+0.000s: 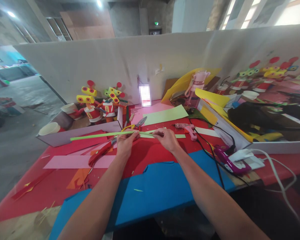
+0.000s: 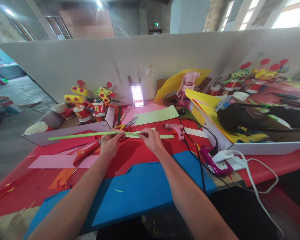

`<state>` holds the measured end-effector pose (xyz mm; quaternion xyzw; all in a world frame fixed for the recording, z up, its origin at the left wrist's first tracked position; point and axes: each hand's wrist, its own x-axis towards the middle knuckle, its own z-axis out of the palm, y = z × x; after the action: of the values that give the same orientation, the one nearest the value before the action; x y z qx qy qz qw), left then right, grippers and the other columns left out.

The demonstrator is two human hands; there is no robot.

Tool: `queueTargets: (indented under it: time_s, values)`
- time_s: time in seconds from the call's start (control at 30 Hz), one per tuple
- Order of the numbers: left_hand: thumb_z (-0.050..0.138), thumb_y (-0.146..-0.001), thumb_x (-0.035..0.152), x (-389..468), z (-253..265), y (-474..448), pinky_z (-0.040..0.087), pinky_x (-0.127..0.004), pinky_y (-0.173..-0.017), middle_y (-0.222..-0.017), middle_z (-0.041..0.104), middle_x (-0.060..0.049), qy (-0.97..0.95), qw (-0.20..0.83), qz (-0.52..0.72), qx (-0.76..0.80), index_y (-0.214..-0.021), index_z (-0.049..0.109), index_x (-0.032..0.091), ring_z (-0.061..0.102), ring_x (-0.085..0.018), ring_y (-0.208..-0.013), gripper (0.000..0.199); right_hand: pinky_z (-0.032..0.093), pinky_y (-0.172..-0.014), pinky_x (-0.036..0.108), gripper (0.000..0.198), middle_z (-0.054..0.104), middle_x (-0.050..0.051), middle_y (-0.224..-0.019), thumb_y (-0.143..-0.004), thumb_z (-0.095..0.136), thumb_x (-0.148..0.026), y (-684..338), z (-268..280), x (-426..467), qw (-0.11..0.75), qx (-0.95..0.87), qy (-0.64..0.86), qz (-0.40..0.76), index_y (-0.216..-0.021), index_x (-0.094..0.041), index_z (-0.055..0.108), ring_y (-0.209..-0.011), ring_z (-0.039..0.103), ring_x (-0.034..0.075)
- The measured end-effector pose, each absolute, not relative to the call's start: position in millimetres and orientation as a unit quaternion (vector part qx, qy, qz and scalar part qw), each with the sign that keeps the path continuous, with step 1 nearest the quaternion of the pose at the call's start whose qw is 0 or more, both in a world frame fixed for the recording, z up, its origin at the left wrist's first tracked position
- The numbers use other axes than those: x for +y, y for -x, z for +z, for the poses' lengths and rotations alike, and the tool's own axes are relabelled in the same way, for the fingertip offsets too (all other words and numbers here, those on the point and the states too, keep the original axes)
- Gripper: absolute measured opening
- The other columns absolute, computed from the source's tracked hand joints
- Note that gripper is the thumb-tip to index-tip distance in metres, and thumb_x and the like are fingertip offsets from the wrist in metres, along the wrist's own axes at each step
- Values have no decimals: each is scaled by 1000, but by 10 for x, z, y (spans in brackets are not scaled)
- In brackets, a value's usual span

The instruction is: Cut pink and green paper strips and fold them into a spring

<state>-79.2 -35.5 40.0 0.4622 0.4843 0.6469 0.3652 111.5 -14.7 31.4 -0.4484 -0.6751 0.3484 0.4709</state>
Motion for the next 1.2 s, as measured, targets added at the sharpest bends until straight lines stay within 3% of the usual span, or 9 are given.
queueTargets:
  time_s: [0.13, 0.27, 0.4, 0.57, 0.93, 1.0, 1.2]
  values:
    - [82, -63, 34, -341, 418, 797, 49, -22, -59, -58, 64, 0, -442, 383, 658, 474, -72, 71, 14, 59, -10, -56, 25, 48, -64, 27, 12, 72, 3, -70, -72, 69, -30, -1133, 291, -124, 474, -658, 444, 381, -73, -18, 72, -64, 63, 16]
    - [83, -61, 40, -312, 406, 767, 50, -25, -64, -64, 66, 0, -416, 433, 672, 434, -74, 70, 14, 59, -10, -59, 31, 48, -64, 27, 20, 70, 2, -67, -66, 74, -35, -1069, 269, -145, 487, -588, 424, 487, -74, -17, 72, -64, 63, 15]
    - [80, -65, 43, -325, 361, 681, 46, -22, -60, -60, 64, -1, -481, 484, 584, 440, -70, 70, 14, 55, -10, -57, 31, 48, -65, 27, 27, 70, 1, -69, -61, 77, -39, -934, 255, -222, 504, -505, 405, 571, -74, -16, 71, -62, 62, 13]
    - [83, -58, 39, -378, 346, 580, 39, -21, -51, -54, 61, 1, -470, 492, 553, 481, -69, 72, 13, 49, -9, -51, 31, 49, -64, 27, 27, 70, 1, -68, -58, 79, -37, -851, 237, -276, 519, -465, 413, 586, -73, -16, 70, -62, 61, 12]
    - [84, -56, 37, -348, 274, 602, 40, -22, -46, -51, 60, 0, -428, 516, 569, 477, -59, 68, 13, 50, -9, -47, 29, 52, -70, 29, 33, 67, 0, -71, -54, 84, -38, -815, 153, -262, 521, -439, 393, 618, -73, -16, 67, -65, 60, 13]
    - [85, -54, 37, -339, 260, 621, 39, -22, -44, -50, 59, 0, -426, 512, 571, 480, -60, 69, 14, 49, -10, -46, 29, 51, -68, 27, 35, 67, 0, -70, -57, 83, -42, -820, 146, -243, 514, -425, 382, 640, -74, -16, 67, -63, 60, 12]
    - [83, -56, 39, -339, 259, 680, 38, -22, -48, -48, 57, 1, -450, 491, 575, 475, -56, 67, 14, 47, -8, -47, 29, 52, -59, 26, 47, 66, 5, -62, -82, 58, -61, -862, 184, -206, 448, -403, 382, 701, -76, -15, 64, -54, 60, 12]
